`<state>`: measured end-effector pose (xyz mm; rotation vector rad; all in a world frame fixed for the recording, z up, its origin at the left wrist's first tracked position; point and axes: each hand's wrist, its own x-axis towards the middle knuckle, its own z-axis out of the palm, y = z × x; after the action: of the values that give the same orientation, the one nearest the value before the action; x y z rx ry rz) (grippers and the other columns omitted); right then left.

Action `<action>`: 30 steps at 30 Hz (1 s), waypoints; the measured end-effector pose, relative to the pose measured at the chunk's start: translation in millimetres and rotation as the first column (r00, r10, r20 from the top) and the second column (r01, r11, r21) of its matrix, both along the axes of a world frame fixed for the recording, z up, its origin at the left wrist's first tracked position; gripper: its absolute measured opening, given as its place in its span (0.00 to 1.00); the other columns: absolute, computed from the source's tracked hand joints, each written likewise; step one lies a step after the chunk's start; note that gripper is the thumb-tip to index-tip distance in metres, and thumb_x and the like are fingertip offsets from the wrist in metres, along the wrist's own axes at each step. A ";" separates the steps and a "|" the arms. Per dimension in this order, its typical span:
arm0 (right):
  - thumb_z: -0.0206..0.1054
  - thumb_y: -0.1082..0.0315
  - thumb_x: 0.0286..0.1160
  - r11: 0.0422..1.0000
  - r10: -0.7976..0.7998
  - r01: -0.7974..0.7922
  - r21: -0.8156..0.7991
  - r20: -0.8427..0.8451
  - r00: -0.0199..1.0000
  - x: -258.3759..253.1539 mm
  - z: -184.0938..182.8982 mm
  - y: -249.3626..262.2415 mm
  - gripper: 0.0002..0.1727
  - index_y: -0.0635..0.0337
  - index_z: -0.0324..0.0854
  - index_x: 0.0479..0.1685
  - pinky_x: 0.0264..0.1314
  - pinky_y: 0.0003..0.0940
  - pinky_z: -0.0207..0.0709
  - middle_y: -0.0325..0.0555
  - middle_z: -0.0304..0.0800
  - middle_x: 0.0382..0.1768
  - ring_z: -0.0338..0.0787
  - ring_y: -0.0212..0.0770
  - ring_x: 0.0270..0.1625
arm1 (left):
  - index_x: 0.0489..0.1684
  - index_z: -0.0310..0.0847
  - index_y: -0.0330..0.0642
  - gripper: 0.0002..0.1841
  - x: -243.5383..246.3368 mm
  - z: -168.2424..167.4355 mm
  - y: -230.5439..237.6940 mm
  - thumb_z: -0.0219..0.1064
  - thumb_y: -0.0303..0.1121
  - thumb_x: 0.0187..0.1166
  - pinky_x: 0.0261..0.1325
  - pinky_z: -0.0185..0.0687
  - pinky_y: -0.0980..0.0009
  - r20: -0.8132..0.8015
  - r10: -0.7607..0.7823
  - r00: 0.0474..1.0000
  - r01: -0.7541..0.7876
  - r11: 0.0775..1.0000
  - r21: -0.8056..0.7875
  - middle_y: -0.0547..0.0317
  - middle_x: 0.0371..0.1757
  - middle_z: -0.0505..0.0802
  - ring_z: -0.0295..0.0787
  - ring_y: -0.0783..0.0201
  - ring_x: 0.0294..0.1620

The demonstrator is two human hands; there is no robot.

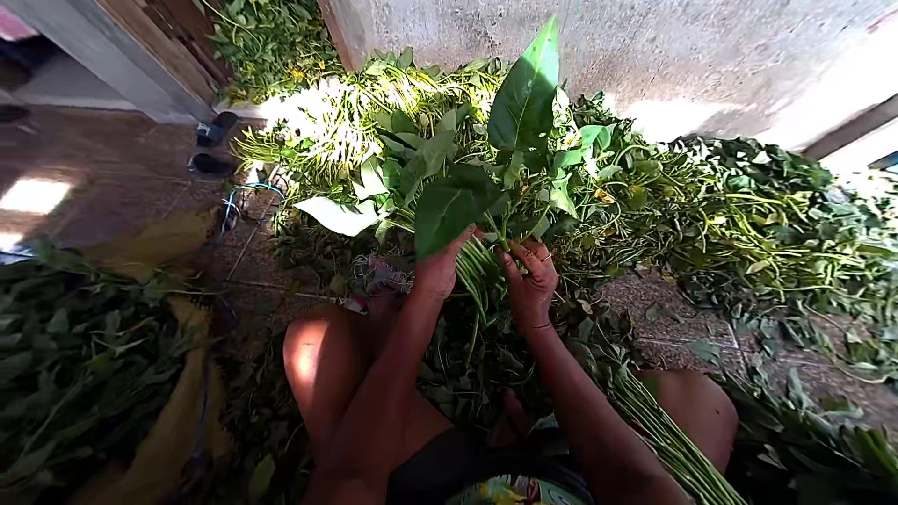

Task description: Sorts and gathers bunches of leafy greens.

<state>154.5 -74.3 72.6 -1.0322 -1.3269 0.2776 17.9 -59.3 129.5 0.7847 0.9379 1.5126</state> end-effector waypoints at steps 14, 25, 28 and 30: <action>0.74 0.71 0.72 0.996 0.040 -0.017 -0.093 0.256 0.966 3.3 11.1 -20.0 0.10 0.65 0.95 0.47 0.53 0.30 0.83 0.56 0.90 0.39 0.89 0.41 0.45 | 0.50 0.85 0.47 0.06 -18.0 15.0 -1.1 0.69 0.27 0.80 0.57 0.88 0.71 -0.093 0.131 0.987 -0.118 0.984 0.132 0.67 0.44 0.93 0.90 0.72 0.47; 0.72 0.70 0.75 0.997 0.003 0.034 -0.076 0.438 0.899 7.8 14.4 -25.8 0.09 0.59 0.96 0.48 0.55 0.46 0.83 0.55 0.91 0.39 0.90 0.51 0.46 | 0.49 0.87 0.47 0.08 -23.3 22.3 -5.5 0.70 0.24 0.79 0.49 0.89 0.74 -0.137 0.032 0.990 -0.026 0.999 0.044 0.67 0.40 0.94 0.90 0.73 0.41; 0.72 0.70 0.74 0.994 0.035 0.020 -0.109 0.477 0.878 8.9 16.0 -28.1 0.09 0.59 0.96 0.47 0.55 0.52 0.83 0.56 0.91 0.39 0.91 0.54 0.46 | 0.49 0.86 0.45 0.09 -24.0 22.8 -2.0 0.73 0.23 0.75 0.51 0.89 0.74 -0.180 0.047 0.983 -0.040 0.998 0.039 0.68 0.41 0.94 0.90 0.74 0.42; 0.73 0.71 0.72 0.987 0.069 0.005 -0.160 0.454 0.888 7.9 18.3 -29.5 0.11 0.62 0.95 0.49 0.54 0.54 0.83 0.58 0.91 0.41 0.91 0.57 0.46 | 0.49 0.82 0.41 0.11 -23.9 22.4 4.3 0.71 0.19 0.74 0.56 0.88 0.72 -0.146 0.026 0.989 -0.016 0.998 0.066 0.65 0.42 0.93 0.90 0.72 0.45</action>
<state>162.3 -103.8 91.0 -1.2608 -1.7728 0.1674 -6.0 -55.0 151.9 0.9452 1.0123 1.5253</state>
